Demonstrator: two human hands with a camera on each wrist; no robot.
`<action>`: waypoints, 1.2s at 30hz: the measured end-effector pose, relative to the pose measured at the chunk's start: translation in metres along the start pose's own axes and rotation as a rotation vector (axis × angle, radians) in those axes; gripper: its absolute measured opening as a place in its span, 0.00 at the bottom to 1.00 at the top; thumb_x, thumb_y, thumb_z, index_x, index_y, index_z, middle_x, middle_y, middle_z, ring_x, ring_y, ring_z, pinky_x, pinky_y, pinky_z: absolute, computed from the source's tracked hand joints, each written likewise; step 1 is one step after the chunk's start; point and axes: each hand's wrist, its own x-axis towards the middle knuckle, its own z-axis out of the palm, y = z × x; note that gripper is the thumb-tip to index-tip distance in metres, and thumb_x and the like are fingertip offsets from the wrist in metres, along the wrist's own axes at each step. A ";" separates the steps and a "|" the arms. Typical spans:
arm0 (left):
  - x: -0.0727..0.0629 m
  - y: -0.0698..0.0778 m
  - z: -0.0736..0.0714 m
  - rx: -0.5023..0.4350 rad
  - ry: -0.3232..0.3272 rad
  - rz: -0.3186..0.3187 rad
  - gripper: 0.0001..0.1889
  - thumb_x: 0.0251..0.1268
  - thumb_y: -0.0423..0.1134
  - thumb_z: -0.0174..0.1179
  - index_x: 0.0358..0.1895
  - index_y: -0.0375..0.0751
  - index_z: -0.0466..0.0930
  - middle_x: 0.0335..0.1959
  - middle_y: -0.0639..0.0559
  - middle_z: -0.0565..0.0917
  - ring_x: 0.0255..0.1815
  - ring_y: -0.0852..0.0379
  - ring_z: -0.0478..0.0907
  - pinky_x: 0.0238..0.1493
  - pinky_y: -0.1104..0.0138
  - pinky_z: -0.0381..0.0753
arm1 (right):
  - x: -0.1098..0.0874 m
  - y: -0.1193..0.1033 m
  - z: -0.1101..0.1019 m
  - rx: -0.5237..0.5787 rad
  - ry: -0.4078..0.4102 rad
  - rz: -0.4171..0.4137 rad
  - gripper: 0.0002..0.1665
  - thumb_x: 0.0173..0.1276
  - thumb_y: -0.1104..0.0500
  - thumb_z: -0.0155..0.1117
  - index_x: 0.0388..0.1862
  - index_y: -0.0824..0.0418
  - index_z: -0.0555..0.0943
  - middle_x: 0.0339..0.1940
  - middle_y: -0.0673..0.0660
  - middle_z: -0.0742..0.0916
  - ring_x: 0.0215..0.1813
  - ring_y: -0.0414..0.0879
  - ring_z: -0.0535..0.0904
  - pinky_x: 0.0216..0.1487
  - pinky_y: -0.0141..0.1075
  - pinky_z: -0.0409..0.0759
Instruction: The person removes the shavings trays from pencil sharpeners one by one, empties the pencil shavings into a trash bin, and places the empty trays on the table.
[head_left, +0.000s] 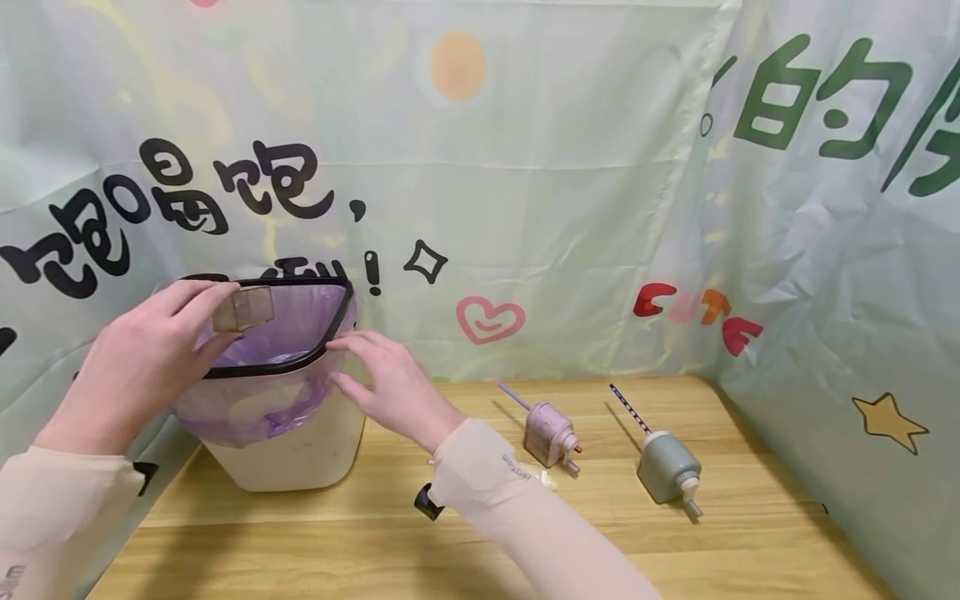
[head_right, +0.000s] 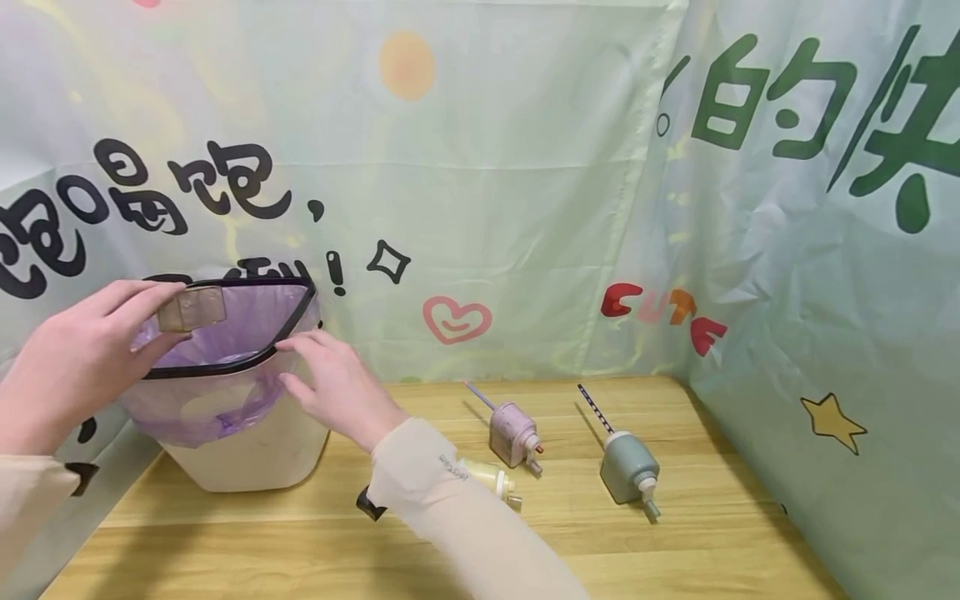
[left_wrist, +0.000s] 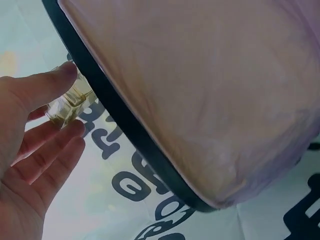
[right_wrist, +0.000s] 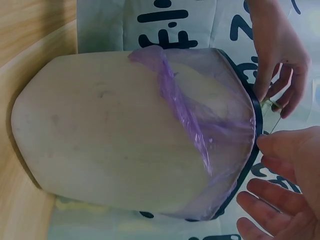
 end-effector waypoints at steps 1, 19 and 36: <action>0.000 0.001 0.000 -0.003 0.006 -0.010 0.38 0.38 0.25 0.84 0.61 0.37 0.83 0.51 0.38 0.87 0.49 0.35 0.86 0.41 0.37 0.85 | -0.001 0.001 -0.001 0.011 -0.005 0.005 0.23 0.80 0.55 0.68 0.70 0.57 0.81 0.71 0.55 0.85 0.74 0.47 0.81 0.78 0.32 0.75; 0.009 0.033 0.006 -0.046 0.082 -0.013 0.31 0.50 0.31 0.79 0.61 0.34 0.83 0.47 0.37 0.86 0.42 0.36 0.86 0.40 0.41 0.86 | -0.028 0.032 -0.026 0.063 -0.032 0.078 0.26 0.80 0.55 0.68 0.72 0.59 0.80 0.71 0.55 0.86 0.74 0.50 0.81 0.77 0.45 0.79; 0.004 0.071 0.014 -0.175 0.081 0.028 0.29 0.57 0.40 0.75 0.62 0.32 0.83 0.51 0.37 0.88 0.46 0.40 0.88 0.46 0.48 0.89 | -0.064 0.057 -0.055 0.192 -0.035 0.205 0.29 0.77 0.57 0.71 0.74 0.59 0.78 0.73 0.56 0.84 0.72 0.52 0.82 0.76 0.47 0.80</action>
